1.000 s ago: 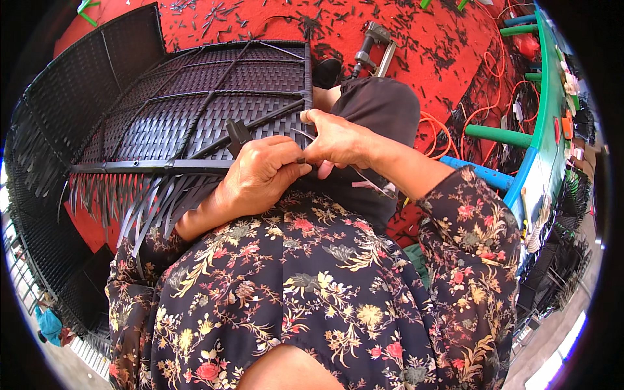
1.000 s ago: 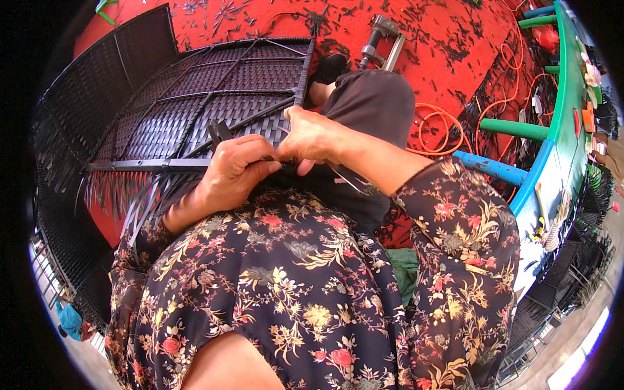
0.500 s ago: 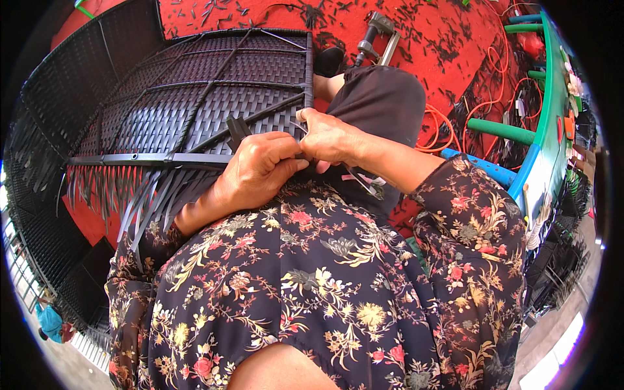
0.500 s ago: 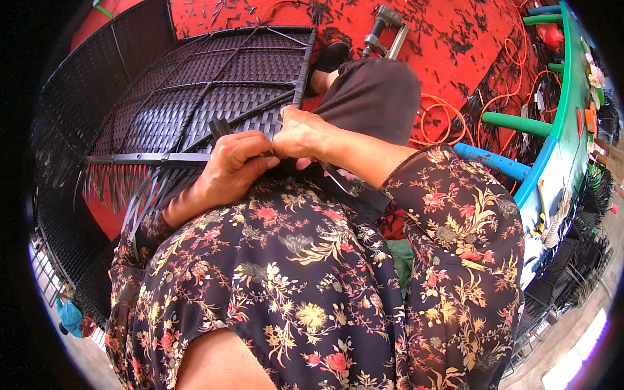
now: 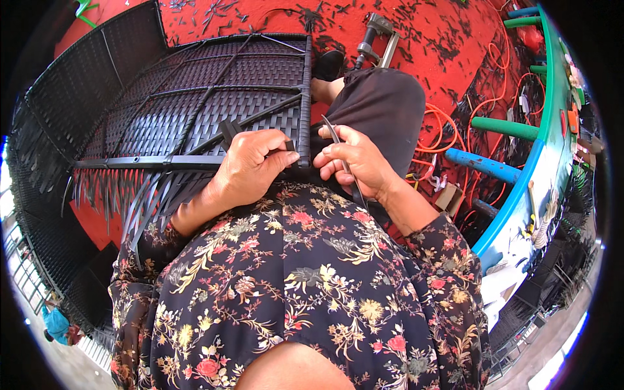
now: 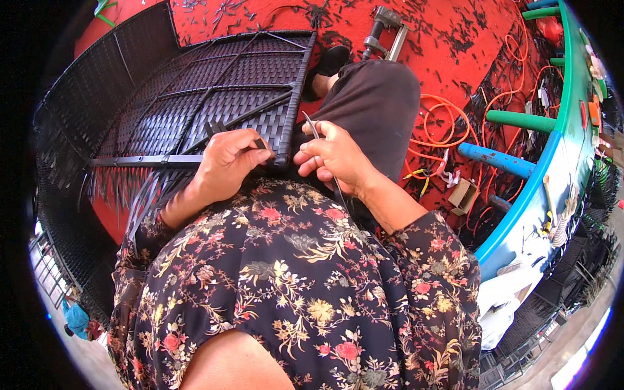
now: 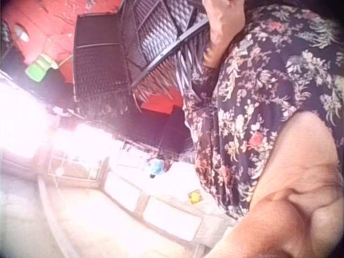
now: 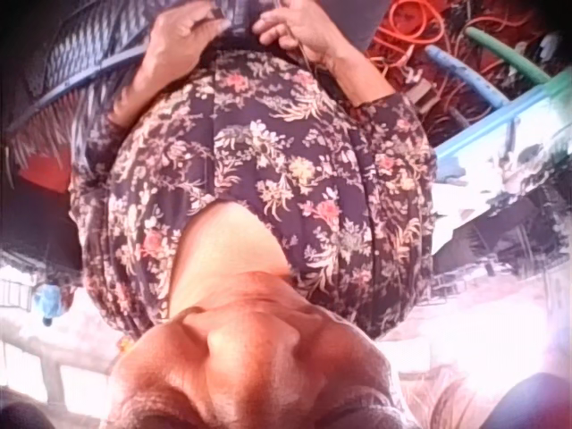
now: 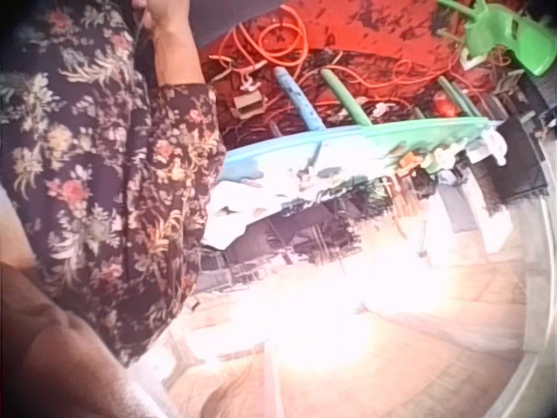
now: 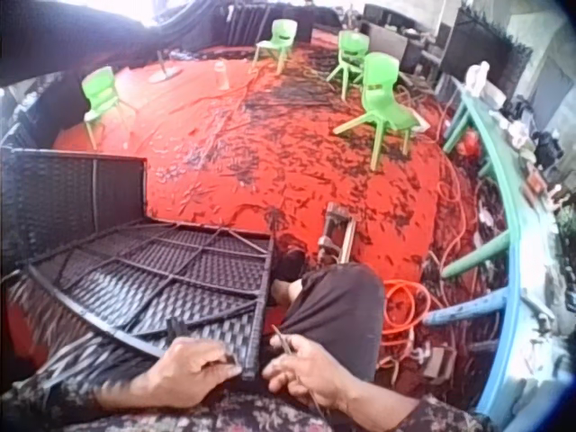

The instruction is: The person weaves black plastic strips through a furniture frame, uses a knife to trim the strips, and secures the woven material using pliers and by hand.

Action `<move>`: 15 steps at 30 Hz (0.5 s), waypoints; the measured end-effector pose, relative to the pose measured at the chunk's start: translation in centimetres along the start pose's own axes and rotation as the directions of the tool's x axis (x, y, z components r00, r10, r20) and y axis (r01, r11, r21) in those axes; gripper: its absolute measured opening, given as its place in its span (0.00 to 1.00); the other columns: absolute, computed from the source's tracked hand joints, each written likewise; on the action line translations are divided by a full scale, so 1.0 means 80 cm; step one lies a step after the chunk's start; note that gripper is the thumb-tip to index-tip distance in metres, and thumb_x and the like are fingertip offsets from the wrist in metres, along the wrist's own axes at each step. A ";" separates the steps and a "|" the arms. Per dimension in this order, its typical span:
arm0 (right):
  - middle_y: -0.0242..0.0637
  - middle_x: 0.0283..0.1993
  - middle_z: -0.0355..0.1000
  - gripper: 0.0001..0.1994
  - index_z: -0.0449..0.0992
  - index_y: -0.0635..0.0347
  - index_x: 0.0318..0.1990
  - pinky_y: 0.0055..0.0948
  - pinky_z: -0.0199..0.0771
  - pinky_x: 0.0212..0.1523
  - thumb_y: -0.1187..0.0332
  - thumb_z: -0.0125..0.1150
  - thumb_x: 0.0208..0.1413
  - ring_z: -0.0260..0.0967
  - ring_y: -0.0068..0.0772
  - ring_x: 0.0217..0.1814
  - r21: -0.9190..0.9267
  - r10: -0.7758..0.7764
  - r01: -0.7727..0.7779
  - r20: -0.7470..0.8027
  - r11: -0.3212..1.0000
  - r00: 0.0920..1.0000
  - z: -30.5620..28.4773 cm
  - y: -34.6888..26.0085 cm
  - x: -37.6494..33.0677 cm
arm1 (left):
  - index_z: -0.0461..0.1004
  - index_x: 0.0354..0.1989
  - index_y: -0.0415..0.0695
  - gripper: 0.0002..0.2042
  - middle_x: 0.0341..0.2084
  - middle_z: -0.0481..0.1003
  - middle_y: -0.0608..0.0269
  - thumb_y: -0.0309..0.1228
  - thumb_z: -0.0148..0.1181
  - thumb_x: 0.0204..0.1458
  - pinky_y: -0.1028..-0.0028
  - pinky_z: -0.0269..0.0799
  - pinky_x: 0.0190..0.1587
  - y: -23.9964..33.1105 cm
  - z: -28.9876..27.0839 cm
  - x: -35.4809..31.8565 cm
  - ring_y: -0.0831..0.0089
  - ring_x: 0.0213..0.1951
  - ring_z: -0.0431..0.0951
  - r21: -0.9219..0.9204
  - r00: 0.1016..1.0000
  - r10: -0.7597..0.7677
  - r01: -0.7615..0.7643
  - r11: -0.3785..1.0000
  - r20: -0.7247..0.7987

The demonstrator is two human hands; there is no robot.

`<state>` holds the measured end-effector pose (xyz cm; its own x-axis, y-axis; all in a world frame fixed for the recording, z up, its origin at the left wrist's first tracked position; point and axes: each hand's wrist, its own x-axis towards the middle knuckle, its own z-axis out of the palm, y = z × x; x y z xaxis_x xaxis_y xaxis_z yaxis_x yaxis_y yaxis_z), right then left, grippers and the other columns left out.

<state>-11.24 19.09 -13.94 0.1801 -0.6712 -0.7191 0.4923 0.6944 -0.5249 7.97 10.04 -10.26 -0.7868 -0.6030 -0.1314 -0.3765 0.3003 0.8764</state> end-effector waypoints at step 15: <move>0.29 0.23 0.66 0.05 0.69 0.66 0.27 0.19 0.65 0.25 0.74 0.58 0.49 0.63 0.17 0.23 -0.228 -0.481 0.531 0.242 0.816 0.842 0.038 -0.026 0.024 | 0.70 0.21 0.36 0.06 0.15 0.73 0.60 0.23 0.58 0.46 0.76 0.65 0.21 0.004 0.011 0.009 0.78 0.19 0.71 -0.094 0.983 -0.134 0.123 0.988 -0.129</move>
<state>-9.36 15.57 -12.82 0.1212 -0.9625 -0.2429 0.3035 0.2689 -0.9141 6.83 10.38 -10.47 -0.6597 -0.7278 -0.1873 -0.4223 0.1529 0.8935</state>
